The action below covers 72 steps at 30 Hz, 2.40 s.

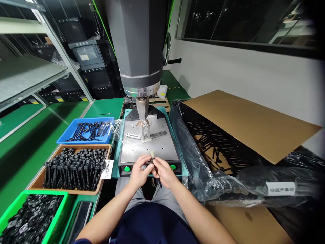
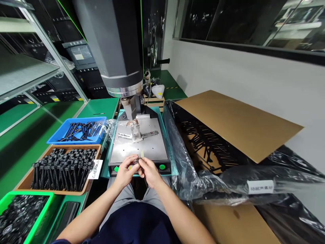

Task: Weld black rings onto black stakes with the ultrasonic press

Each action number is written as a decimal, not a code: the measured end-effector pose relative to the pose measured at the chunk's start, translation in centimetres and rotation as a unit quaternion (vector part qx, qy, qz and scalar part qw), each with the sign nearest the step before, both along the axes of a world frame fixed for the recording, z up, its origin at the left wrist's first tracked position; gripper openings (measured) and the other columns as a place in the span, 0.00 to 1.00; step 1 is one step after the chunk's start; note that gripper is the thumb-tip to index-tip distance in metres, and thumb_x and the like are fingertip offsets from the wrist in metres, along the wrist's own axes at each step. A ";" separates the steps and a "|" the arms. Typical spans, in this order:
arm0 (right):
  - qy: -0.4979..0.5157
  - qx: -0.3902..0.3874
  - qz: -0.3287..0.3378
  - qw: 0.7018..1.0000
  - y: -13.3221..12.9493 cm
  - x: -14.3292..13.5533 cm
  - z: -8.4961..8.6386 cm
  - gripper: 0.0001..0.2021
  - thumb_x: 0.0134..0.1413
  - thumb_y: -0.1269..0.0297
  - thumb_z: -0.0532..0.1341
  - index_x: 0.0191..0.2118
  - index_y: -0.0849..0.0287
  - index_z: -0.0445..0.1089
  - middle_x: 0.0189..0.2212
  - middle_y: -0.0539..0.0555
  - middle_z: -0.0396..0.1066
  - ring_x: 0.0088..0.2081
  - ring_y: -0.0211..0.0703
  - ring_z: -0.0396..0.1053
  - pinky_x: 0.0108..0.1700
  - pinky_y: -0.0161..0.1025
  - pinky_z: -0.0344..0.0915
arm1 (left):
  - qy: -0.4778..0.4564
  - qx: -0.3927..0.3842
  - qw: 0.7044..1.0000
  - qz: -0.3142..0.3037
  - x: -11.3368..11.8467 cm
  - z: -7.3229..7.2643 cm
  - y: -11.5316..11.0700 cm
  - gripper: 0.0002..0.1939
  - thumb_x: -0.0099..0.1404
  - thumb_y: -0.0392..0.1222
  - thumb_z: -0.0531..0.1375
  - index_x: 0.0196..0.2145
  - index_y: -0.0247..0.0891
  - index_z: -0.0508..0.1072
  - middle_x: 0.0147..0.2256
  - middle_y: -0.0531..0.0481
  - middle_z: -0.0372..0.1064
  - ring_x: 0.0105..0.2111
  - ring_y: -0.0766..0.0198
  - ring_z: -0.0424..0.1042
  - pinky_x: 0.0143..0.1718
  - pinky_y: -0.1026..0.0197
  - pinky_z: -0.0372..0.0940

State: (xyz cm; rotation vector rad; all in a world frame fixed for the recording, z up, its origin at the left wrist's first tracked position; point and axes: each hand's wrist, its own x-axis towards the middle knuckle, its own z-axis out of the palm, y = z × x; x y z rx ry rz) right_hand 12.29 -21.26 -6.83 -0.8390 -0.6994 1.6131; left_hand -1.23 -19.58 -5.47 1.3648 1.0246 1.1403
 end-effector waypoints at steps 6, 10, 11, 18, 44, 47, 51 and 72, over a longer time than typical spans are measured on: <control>0.029 -0.053 -0.139 0.988 8.6 3.6 1.2 0.16 0.45 0.54 0.72 0.33 0.58 0.69 0.28 0.51 0.73 0.27 0.37 0.69 0.24 0.30 0.64 | -0.008 -0.077 0.997 -0.021 1.2 -2.4 2.1 0.24 0.60 0.48 0.64 0.51 0.37 0.72 0.49 0.40 0.73 0.49 0.55 0.70 0.56 0.48 0.61; 0.103 -0.150 -0.081 0.980 14.5 5.1 2.7 0.09 0.58 0.58 0.64 0.33 0.57 0.67 0.29 0.56 0.75 0.29 0.41 0.72 0.24 0.32 0.66 | -0.005 -0.052 0.994 -0.097 3.4 -1.9 3.8 0.27 0.59 0.48 0.65 0.54 0.37 0.70 0.52 0.38 0.70 0.50 0.54 0.69 0.53 0.49 0.63; 0.118 -0.159 -0.056 0.979 15.6 5.3 3.0 0.09 0.60 0.58 0.61 0.34 0.57 0.67 0.30 0.57 0.75 0.30 0.42 0.73 0.24 0.32 0.66 | 0.000 -0.043 0.994 -0.105 4.0 -1.7 4.3 0.28 0.58 0.48 0.65 0.55 0.37 0.69 0.53 0.38 0.69 0.51 0.53 0.68 0.52 0.49 0.64; 0.160 -0.096 0.011 0.982 19.6 6.2 3.8 0.06 0.60 0.58 0.60 0.36 0.54 0.68 0.35 0.55 0.76 0.34 0.44 0.73 0.23 0.33 0.64 | -0.021 -0.004 0.995 -0.092 6.5 -1.5 7.5 0.37 0.58 0.47 0.64 0.64 0.46 0.59 0.63 0.40 0.55 0.55 0.51 0.64 0.46 0.53 0.66; -0.030 0.070 -0.093 0.993 17.7 4.0 5.7 0.19 0.36 0.53 0.73 0.35 0.56 0.73 0.35 0.52 0.75 0.30 0.39 0.69 0.26 0.33 0.61 | 0.449 0.367 0.800 0.153 3.3 2.8 11.3 0.35 0.60 0.37 0.56 0.64 0.32 0.54 0.63 0.34 0.54 0.64 0.42 0.49 0.58 0.40 0.54; -0.086 0.073 -0.160 0.981 16.8 3.8 4.0 0.18 0.35 0.54 0.72 0.34 0.56 0.73 0.32 0.50 0.73 0.31 0.39 0.68 0.31 0.35 0.63 | 0.425 0.377 0.805 0.168 2.7 3.2 11.5 0.34 0.62 0.38 0.55 0.64 0.31 0.54 0.62 0.34 0.55 0.64 0.44 0.51 0.59 0.41 0.55; -0.170 0.132 -0.175 0.961 16.2 2.3 1.9 0.15 0.36 0.59 0.70 0.35 0.56 0.73 0.32 0.51 0.74 0.35 0.42 0.69 0.41 0.40 0.65 | 0.395 0.401 0.808 0.173 2.2 3.4 12.0 0.32 0.62 0.38 0.55 0.63 0.33 0.57 0.60 0.35 0.59 0.62 0.44 0.53 0.58 0.42 0.56; -0.146 0.109 -0.204 0.962 20.5 -1.3 2.5 0.17 0.37 0.57 0.70 0.37 0.56 0.75 0.35 0.51 0.76 0.38 0.44 0.71 0.43 0.39 0.66 | 0.361 0.426 0.819 0.136 0.5 3.2 12.9 0.28 0.62 0.34 0.54 0.61 0.35 0.60 0.58 0.37 0.63 0.61 0.47 0.56 0.59 0.41 0.58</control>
